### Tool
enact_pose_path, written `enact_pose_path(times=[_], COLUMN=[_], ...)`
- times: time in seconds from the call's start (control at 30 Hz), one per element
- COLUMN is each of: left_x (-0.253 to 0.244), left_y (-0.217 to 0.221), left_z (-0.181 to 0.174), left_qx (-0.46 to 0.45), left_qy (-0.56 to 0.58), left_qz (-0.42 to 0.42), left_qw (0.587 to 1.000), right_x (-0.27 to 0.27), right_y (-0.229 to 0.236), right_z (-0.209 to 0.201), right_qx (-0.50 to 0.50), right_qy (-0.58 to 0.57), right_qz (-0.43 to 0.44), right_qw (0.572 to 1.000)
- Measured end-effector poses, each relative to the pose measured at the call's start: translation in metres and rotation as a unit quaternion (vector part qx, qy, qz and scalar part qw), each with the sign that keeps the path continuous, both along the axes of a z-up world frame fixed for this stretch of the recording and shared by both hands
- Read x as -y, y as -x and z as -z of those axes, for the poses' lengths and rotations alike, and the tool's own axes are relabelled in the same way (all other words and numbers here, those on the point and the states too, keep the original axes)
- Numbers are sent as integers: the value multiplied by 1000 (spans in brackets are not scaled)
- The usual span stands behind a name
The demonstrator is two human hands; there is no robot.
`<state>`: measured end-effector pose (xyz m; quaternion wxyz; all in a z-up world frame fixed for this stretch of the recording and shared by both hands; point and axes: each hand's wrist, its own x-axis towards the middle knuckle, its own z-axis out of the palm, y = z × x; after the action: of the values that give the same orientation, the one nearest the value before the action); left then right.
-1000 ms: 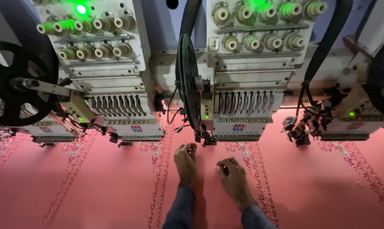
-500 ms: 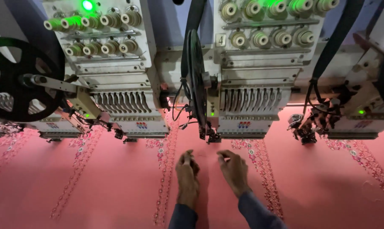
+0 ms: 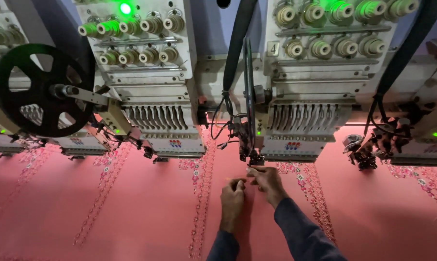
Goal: Operating and maintaining an industrial multi-head embroidery machine by checking and re-threading the heads.
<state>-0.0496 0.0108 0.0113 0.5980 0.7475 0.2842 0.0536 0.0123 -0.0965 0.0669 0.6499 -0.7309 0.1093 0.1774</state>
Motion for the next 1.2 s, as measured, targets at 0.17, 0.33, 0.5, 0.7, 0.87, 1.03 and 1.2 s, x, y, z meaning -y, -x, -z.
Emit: enact_pose_path(times=[0.17,0.33,0.5,0.7,0.87,1.03,1.2], left_x=[-4,-16,-13,-1,2,3,2], left_y=[-22,-31,-41,-23,-22,-40,-68], left_z=[0,14,-12,-24,-18,-12,9], left_qx=[-3,-35,-71,-64,-62,-73,-41], left_qy=[-33,-24,-1,36,37,72,100], left_qz=[44,29,-32,-43,-65,-96,-133], left_qw=[998,999,997,996,995,990,985], right_x=[2,3,-1,-2,-1,-6,-19], right_y=[-7,-13,-20,-17,-28,-23,-25], right_z=[8,24,35,44,58,54,58], right_qx=[-18,-35,-55,-38,-41,-50,-105], right_qy=[24,-6,-39,24,4,-73,-293], right_qz=[22,26,17,28,35,41,72], right_qw=[999,999,998,999,999,995,948])
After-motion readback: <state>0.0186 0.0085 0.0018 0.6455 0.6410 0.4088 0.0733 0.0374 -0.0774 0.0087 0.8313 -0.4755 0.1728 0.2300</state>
